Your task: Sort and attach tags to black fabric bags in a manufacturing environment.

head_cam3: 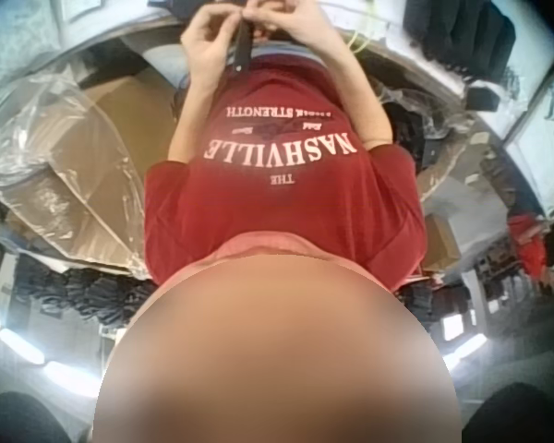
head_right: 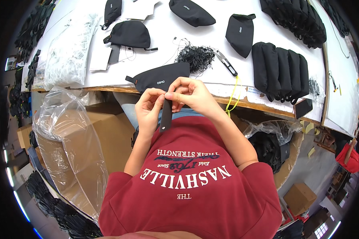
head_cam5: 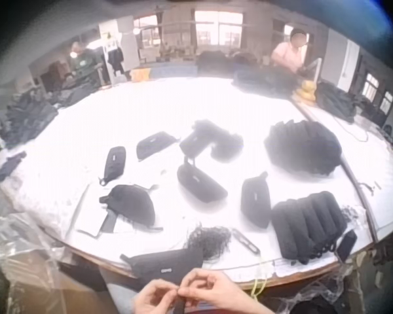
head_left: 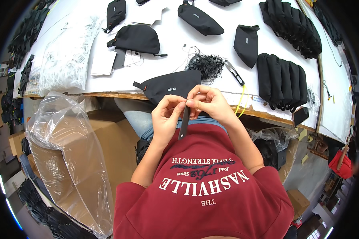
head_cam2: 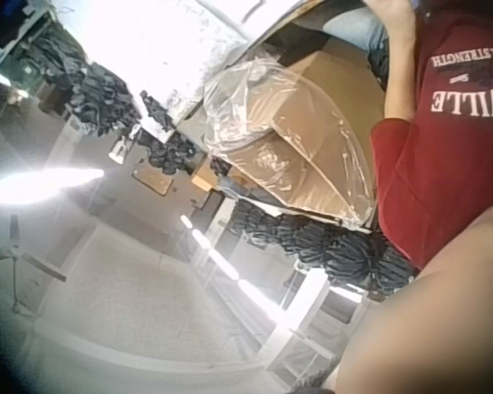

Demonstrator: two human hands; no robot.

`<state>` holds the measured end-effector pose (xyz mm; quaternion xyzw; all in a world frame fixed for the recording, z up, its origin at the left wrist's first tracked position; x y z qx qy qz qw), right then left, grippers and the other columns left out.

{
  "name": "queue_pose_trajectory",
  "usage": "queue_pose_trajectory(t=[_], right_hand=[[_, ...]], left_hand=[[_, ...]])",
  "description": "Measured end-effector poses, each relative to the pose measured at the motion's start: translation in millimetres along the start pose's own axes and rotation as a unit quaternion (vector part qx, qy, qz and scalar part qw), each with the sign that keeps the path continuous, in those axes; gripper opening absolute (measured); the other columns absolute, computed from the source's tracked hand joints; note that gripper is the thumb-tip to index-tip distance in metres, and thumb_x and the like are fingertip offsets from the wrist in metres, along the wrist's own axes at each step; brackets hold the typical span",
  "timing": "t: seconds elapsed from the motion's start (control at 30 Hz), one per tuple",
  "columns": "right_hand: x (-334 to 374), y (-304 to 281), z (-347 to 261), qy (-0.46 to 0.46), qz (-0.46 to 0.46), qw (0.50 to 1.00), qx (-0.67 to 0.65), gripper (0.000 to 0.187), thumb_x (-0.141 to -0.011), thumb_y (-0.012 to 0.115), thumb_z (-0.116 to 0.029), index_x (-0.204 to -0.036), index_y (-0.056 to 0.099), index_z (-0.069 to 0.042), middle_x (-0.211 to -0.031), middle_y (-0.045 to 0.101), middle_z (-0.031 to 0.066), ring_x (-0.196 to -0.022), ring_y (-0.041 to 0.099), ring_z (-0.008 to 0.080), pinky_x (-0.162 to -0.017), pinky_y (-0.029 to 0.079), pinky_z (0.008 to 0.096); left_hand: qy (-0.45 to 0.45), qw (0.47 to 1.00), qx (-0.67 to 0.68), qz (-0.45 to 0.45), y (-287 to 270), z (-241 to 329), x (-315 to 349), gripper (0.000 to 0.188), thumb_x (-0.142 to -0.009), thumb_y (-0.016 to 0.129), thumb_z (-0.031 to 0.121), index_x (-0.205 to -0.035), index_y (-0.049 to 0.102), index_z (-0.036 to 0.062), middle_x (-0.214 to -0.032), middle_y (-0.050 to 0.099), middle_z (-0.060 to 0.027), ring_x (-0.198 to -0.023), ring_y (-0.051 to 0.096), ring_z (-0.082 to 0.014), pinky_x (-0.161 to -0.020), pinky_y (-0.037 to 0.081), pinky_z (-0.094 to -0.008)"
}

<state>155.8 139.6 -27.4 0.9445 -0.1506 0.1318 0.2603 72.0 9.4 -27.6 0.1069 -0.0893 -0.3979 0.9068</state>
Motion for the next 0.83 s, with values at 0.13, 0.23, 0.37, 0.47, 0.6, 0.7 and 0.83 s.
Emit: queue_pose_trajectory(t=[0.13, 0.23, 0.37, 0.47, 0.6, 0.7, 0.83], right_hand=[[-1.4, 1.4, 2.3, 0.001, -0.037, 0.999, 0.009, 0.015, -0.09, 0.064, -0.016, -0.089, 0.058, -0.003, -0.069, 0.063, 0.0046, -0.06, 0.063, 0.0109, -0.057, 0.051, 0.0225], [-1.3, 3.1, 0.8, 0.015, -0.052, 0.999, 0.006, 0.016, -0.091, 0.062, -0.018, -0.088, 0.059, -0.003, -0.069, 0.063, 0.0037, -0.058, 0.061, 0.01, -0.055, 0.05, 0.022], [0.1, 1.4, -2.4, 0.017, -0.041, 0.998, 0.034, 0.015, -0.09, 0.063, -0.017, -0.089, 0.062, -0.002, -0.068, 0.061, 0.0021, -0.056, 0.059, 0.0085, -0.052, 0.047, 0.0212], [0.8, -3.3, -4.2, -0.002, -0.016, 0.999, 0.035, 0.016, -0.089, 0.063, -0.016, -0.093, 0.063, -0.001, -0.067, 0.06, 0.0018, -0.055, 0.058, 0.0078, -0.049, 0.045, 0.0209], [0.3, -1.5, -10.0, -0.023, -0.001, 0.998, 0.058, 0.014, -0.089, 0.064, -0.015, -0.092, 0.064, -0.001, -0.065, 0.059, 0.001, -0.051, 0.055, 0.007, -0.048, 0.042, 0.02], [0.3, -4.0, -20.4, -0.076, 0.035, 0.994, 0.072, 0.012, -0.088, 0.064, -0.013, -0.09, 0.064, -0.001, -0.064, 0.059, 0.0009, -0.05, 0.054, 0.0063, -0.048, 0.041, 0.0198], [9.5, -23.3, -76.4, -0.279, 0.141, 0.939, 0.143, 0.01, -0.089, 0.061, -0.009, -0.092, 0.066, -0.001, -0.058, 0.058, 0.002, -0.046, 0.052, 0.0068, -0.049, 0.042, 0.0199]], left_hand=[[0.02, 0.997, -0.072, -0.026, 2.2, 2.1, 0.2, 0.005, -0.093, 0.058, 0.007, -0.094, 0.056, 0.0018, -0.085, 0.058, -0.0018, -0.073, 0.059, -0.007, -0.062, 0.048, -0.02], [0.042, 0.996, -0.074, -0.032, 3.1, 4.7, -1.8, 0.007, -0.094, 0.058, 0.009, -0.094, 0.054, 0.0021, -0.083, 0.057, -0.0019, -0.068, 0.056, -0.0059, -0.06, 0.046, -0.0194], [0.05, 0.97, -0.166, 0.168, -38.0, 5.7, -20.6, 0.016, -0.095, 0.059, 0.017, -0.097, 0.054, 0.0015, -0.081, 0.057, -0.0023, -0.063, 0.053, -0.0061, -0.058, 0.043, -0.0191], [0.007, 0.878, -0.388, 0.279, -102.2, -4.1, -30.7, 0.033, -0.089, 0.067, 0.031, -0.092, 0.06, -0.0006, -0.074, 0.061, -0.005, -0.059, 0.053, -0.0121, -0.061, 0.044, -0.0257], [-0.062, 0.879, -0.416, 0.224, -118.4, -19.4, -50.2, 0.034, -0.082, 0.072, 0.033, -0.084, 0.068, -0.0005, -0.064, 0.06, -0.0027, -0.056, 0.049, -0.0109, -0.06, 0.043, -0.0271], [-0.022, 0.887, -0.382, 0.257, -117.0, -18.9, -62.3, 0.031, -0.082, 0.073, 0.03, -0.086, 0.068, -0.0004, -0.062, 0.057, -0.0015, -0.055, 0.047, -0.0081, -0.057, 0.04, -0.0246], [0.063, 0.971, -0.11, 0.201, -89.9, 9.6, -79.6, 0.031, -0.081, 0.076, 0.028, -0.099, 0.067, 0.0041, -0.064, 0.056, 0.0024, -0.054, 0.045, -0.0063, -0.054, 0.037, -0.0223]])
Point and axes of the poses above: each hand's wrist, its own x-axis away from the middle knuckle, its own y-axis out of the palm, z = x × y, the point moved 3 cm from there along -x, towards the middle knuckle
